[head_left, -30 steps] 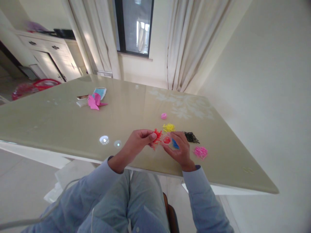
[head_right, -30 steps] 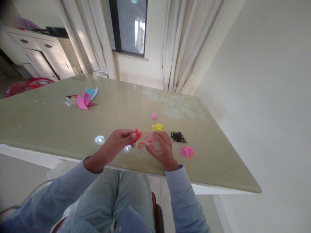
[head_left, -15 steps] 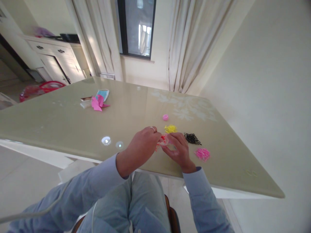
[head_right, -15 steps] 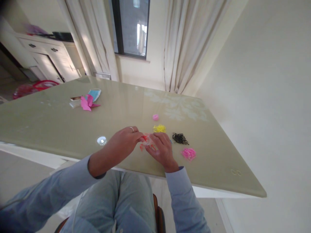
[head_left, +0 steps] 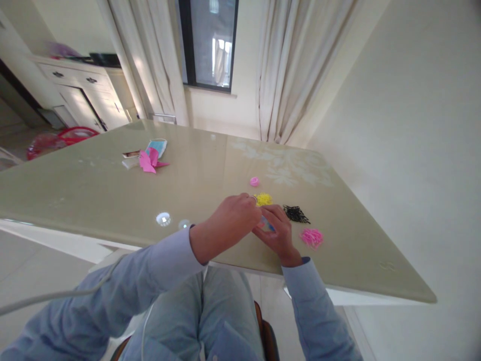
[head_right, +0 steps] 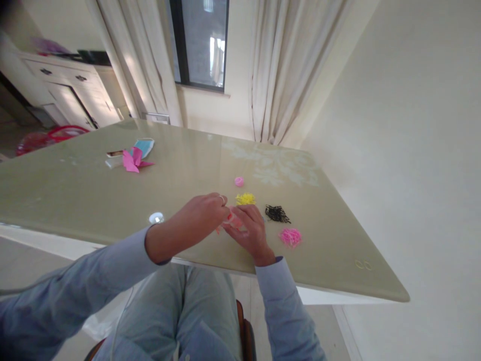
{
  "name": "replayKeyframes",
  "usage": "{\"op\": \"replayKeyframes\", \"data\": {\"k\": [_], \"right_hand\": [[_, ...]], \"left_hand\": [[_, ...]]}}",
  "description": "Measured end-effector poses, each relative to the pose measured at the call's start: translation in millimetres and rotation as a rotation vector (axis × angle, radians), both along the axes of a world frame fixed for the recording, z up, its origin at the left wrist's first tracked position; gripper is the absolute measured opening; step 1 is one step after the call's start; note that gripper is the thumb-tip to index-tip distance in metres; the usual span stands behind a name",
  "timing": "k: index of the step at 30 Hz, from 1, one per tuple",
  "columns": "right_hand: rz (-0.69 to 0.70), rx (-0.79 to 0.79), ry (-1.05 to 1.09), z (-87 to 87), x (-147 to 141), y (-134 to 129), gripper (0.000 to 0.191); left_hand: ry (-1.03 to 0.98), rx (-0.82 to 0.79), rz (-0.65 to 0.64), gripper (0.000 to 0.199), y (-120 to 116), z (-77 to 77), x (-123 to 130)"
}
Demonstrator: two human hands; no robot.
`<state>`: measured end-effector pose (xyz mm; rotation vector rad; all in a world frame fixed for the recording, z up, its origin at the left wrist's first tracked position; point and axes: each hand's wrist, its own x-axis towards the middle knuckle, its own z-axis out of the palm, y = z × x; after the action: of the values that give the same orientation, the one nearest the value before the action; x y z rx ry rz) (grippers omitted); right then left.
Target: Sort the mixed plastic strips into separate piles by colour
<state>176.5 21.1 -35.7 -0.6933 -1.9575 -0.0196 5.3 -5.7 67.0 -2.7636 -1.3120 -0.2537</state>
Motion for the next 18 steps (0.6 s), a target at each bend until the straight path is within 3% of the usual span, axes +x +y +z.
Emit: {"op": "replayKeyframes", "data": {"k": [5,11,18], "right_hand": [[-0.021,-0.025,0.036,3.8,1.1,-2.3,0.025],[-0.037,-0.105,0.082,4.3,3.2,-2.7,0.024],[-0.021,-0.168,0.146,4.5,2.4,-1.2,0.022]], "left_hand": [[0.050,-0.006,-0.088,0.017,11.5,2.1,2.8],[0.085,0.097,-0.230,0.011,22.8,-7.5,4.9],[-0.011,0.054,-0.170,0.019,30.6,1.5,6.1]]}}
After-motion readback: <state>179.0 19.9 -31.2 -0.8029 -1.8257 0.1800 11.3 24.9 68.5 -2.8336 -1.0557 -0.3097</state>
